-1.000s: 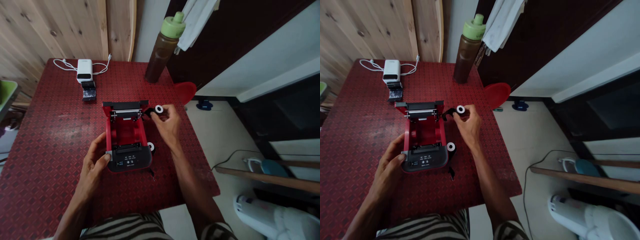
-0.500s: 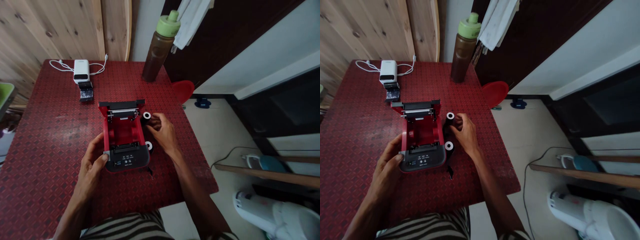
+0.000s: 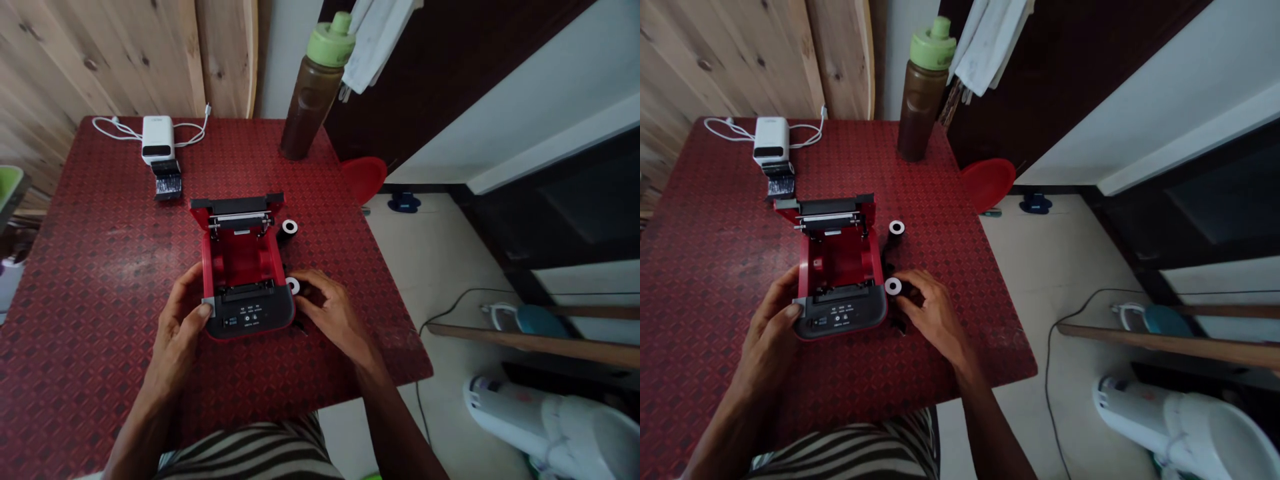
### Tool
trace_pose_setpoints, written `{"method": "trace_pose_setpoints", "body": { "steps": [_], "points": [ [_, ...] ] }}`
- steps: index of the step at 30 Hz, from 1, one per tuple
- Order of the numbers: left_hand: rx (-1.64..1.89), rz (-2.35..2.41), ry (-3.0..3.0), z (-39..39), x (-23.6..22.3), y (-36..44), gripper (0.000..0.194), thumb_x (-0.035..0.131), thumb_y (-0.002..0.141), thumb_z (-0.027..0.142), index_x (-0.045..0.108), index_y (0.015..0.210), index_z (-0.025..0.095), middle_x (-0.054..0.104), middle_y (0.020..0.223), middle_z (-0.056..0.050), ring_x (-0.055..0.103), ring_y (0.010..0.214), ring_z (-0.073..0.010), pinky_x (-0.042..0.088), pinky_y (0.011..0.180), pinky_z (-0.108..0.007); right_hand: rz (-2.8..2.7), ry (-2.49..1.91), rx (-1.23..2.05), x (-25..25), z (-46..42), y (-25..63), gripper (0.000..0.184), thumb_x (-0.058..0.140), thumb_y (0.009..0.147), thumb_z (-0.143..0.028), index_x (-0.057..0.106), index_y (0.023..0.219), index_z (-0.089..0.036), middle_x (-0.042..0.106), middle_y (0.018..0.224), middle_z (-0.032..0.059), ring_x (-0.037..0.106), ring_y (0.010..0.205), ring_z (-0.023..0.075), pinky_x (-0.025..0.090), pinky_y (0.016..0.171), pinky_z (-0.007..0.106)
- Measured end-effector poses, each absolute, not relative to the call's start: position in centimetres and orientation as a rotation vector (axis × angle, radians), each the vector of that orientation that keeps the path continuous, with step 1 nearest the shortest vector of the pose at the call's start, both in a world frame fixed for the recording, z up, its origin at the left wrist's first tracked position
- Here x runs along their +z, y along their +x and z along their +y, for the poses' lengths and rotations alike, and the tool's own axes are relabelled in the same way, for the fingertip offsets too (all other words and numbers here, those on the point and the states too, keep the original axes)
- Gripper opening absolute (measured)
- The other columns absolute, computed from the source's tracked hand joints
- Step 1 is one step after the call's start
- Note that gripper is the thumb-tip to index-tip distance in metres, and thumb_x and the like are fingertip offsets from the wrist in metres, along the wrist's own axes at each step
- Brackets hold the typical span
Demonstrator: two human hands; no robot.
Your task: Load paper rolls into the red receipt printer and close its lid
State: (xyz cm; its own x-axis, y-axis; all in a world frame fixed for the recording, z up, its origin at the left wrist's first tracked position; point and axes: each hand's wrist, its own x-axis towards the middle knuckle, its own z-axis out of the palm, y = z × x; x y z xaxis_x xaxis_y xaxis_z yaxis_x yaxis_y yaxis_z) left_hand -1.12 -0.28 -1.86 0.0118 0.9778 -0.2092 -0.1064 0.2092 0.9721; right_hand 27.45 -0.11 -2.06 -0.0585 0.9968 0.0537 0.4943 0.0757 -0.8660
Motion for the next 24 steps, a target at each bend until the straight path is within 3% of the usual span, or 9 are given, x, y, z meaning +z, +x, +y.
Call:
{"method": "trace_pose_setpoints", "body": {
  "steps": [3,9,14,18,24],
  "points": [
    [1.090,1.222,0.943,-0.3,-1.8,-1.0,0.062,0.079,0.103,0.049,0.067,0.163,0.036,0.073,0.160,-0.006,0.069,0.147,-0.0370,0.056,0.125,-0.053,-1.621,-1.563,0.840,-0.7,-1.3,28.5,0.027,0.073,0.096,-0.018,0.081,0.121,-0.025,0.088,0.127,0.0077,0.083,0.118,0.0261,0.066,0.107,0.049],
    [1.089,1.202,0.946,-0.1,-1.5,-0.8,0.065,0.080,0.102,0.050,0.066,0.163,0.033,0.073,0.160,-0.007,0.070,0.144,-0.0367,0.056,0.123,-0.052,-1.763,-1.612,0.730,6.1,-2.6,30.3,0.026,0.073,0.104,-0.031,0.077,0.130,-0.031,0.087,0.125,0.0049,0.084,0.113,0.0278,0.067,0.100,0.046],
    [1.081,1.180,0.961,0.0,-1.2,-0.7,0.068,0.081,0.100,0.055,0.065,0.162,0.030,0.074,0.158,-0.010,0.073,0.140,-0.0369,0.060,0.116,-0.051,-2.139,-1.333,0.505,8.3,1.7,26.1,0.030,0.066,0.109,-0.021,0.069,0.139,-0.023,0.082,0.122,0.0080,0.078,0.110,0.0269,0.065,0.103,0.047],
    [1.082,1.175,0.961,0.2,-1.0,-0.7,0.070,0.083,0.098,0.057,0.065,0.159,0.028,0.073,0.161,-0.012,0.064,0.154,-0.0402,0.061,0.115,-0.053,-2.464,-1.294,0.205,7.0,5.2,21.9,0.029,0.062,0.109,-0.006,0.072,0.135,-0.016,0.083,0.122,0.0131,0.075,0.114,0.0303,0.063,0.110,0.050],
    [1.084,1.160,0.956,0.2,-0.7,-0.6,0.070,0.083,0.098,0.057,0.064,0.158,0.027,0.073,0.160,-0.013,0.059,0.160,-0.0419,0.064,0.114,-0.055,-2.634,-1.452,-0.118,6.5,6.0,20.2,0.021,0.068,0.106,-0.001,0.077,0.116,-0.017,0.084,0.108,0.0104,0.075,0.100,0.0290,0.061,0.089,0.042]
  ]
}}
